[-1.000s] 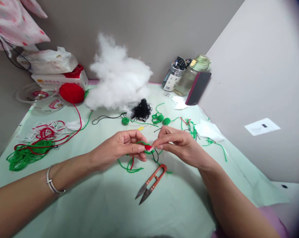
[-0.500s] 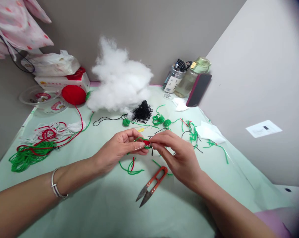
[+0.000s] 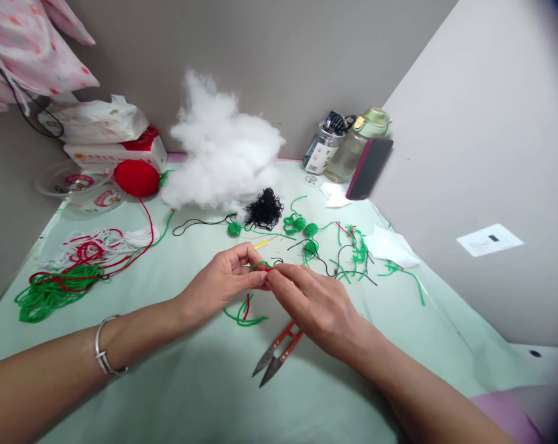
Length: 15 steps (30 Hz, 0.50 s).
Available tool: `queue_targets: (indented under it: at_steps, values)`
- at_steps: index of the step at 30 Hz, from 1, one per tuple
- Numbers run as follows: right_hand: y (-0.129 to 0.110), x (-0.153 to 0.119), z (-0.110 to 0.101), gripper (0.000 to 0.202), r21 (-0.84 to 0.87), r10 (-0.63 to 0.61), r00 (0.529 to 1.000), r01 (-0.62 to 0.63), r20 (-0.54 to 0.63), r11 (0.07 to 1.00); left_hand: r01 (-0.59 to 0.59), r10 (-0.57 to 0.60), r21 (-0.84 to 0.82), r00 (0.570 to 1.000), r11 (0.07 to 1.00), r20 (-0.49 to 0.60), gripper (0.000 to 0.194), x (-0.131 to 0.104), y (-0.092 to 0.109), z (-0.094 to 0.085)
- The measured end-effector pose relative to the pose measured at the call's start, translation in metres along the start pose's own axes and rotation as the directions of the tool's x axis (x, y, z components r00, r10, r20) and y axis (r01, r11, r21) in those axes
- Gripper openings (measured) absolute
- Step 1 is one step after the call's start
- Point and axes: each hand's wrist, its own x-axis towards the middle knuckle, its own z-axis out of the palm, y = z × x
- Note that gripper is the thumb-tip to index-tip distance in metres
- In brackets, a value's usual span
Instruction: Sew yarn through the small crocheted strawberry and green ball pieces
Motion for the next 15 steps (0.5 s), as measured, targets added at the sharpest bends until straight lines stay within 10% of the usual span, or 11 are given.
queue_targets:
  at_steps: [8, 15]
  values:
    - [-0.010, 0.001, -0.007, 0.023, 0.067, -0.131, 0.975, 0.145, -0.179, 0.987, -0.028, 0.040, 0.157, 0.997, 0.987, -0.071, 0.024, -0.001, 0.001, -0.001]
    - [-0.016, 0.002, -0.018, 0.019, 0.684, -0.019, 1.000, 0.027, -0.019, 0.729, -0.020, 0.039, 0.149, 0.991, 0.989, -0.127, 0.025, 0.001, -0.001, -0.006]
